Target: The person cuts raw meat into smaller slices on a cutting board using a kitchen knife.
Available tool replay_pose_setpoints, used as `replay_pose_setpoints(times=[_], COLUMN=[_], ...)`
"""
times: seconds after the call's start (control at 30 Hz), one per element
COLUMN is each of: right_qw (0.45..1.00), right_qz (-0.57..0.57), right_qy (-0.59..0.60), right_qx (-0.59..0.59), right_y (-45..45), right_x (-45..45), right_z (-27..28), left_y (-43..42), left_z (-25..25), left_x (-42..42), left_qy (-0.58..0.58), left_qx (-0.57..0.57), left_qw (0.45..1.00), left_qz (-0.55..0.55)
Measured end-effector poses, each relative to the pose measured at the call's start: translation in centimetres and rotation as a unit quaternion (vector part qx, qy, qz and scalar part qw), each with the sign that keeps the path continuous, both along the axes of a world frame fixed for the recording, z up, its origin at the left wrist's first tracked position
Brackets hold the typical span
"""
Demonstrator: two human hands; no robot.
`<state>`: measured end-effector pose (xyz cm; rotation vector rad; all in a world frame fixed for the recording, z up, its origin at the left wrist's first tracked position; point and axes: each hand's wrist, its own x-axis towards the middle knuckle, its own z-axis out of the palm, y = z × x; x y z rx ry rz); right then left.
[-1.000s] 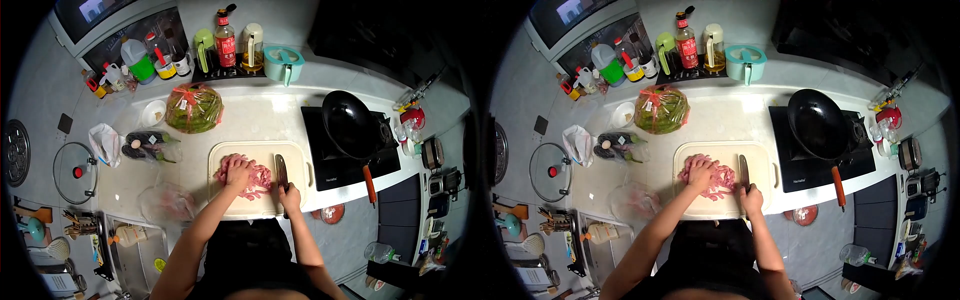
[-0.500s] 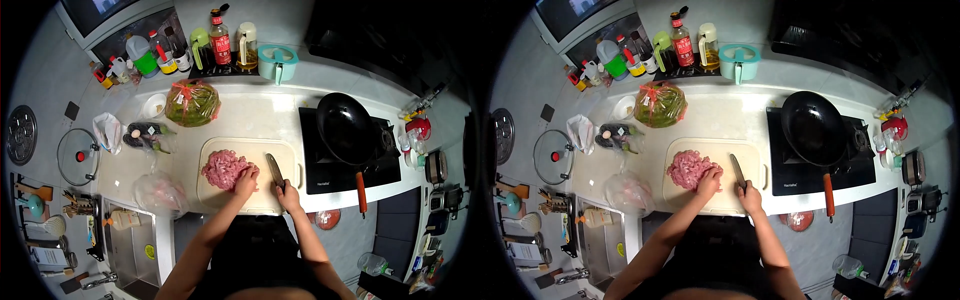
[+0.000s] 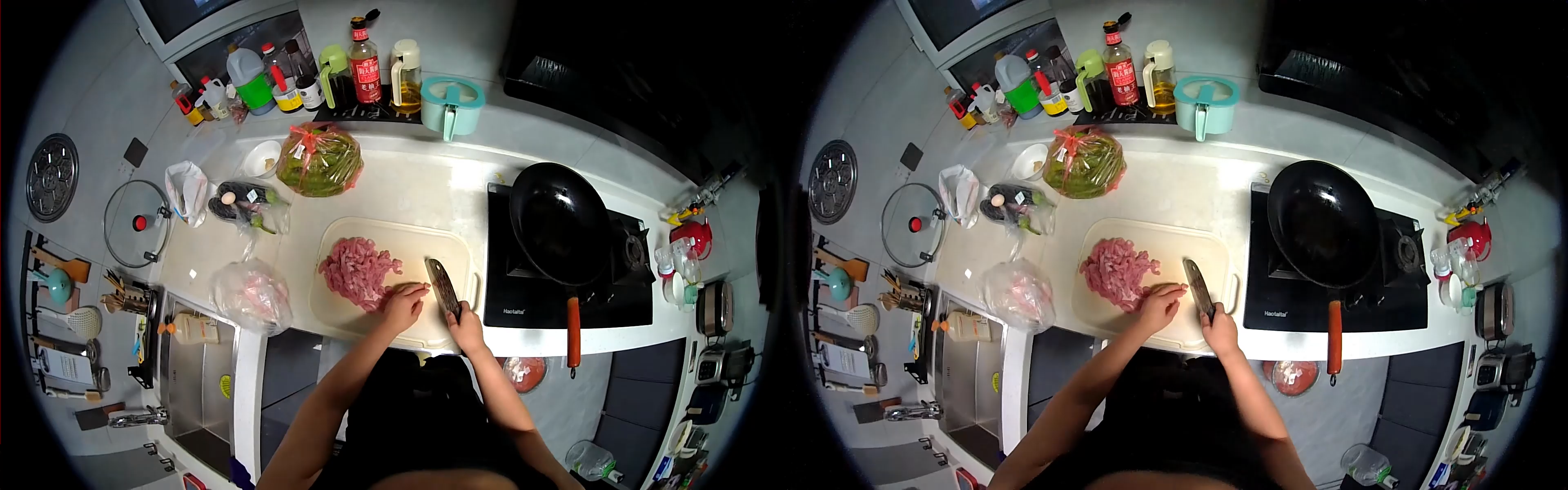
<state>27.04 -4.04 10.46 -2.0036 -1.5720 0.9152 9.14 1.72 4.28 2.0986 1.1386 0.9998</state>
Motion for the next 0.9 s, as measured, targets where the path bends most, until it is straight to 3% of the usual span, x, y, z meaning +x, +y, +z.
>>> replay_pose_setpoints(times=[0.13,0.23,0.33,0.43,0.47,0.6,0.7,0.8,0.9], right_qw=[0.999,0.998,0.998,0.999,0.999,0.999,1.0,0.999,0.998], right_qz=[-0.011,-0.019,-0.019,-0.03,-0.029,-0.029,-0.024,-0.007,0.008], right_qy=[0.018,0.008,0.008,0.01,0.013,0.013,0.006,-0.014,-0.03], right_qx=[0.042,0.061,0.064,0.031,0.03,0.02,0.014,0.039,0.047], right_y=[-0.7,-1.1,-1.1,-0.9,-0.9,-0.8,-0.6,-0.3,0.4], right_x=[0.6,1.2,1.2,1.2,1.2,1.4,1.4,1.2,1.5], right_z=[0.1,-0.4,-0.5,-0.1,-0.4,-0.8,-0.8,-0.7,0.1], left_y=[2.6,5.6,6.1,4.2,3.6,1.5,1.6,1.7,1.5], left_z=[0.5,0.4,-0.6,0.0,-1.4,1.6,0.6,1.1,1.1], left_x=[-1.4,-1.3,-0.7,0.5,1.1,0.7,0.2,1.3,1.1], left_qy=[0.031,0.116,0.172,0.069,0.047,0.098,0.073,-0.056,-0.046], left_qx=[0.04,0.004,-0.088,-0.157,-0.071,0.02,0.018,-0.034,-0.345], left_qw=[0.99,0.966,0.966,0.985,0.996,0.995,0.997,0.995,0.925], left_qz=[0.135,0.23,0.174,0.017,0.008,-0.016,0.031,0.075,0.15])
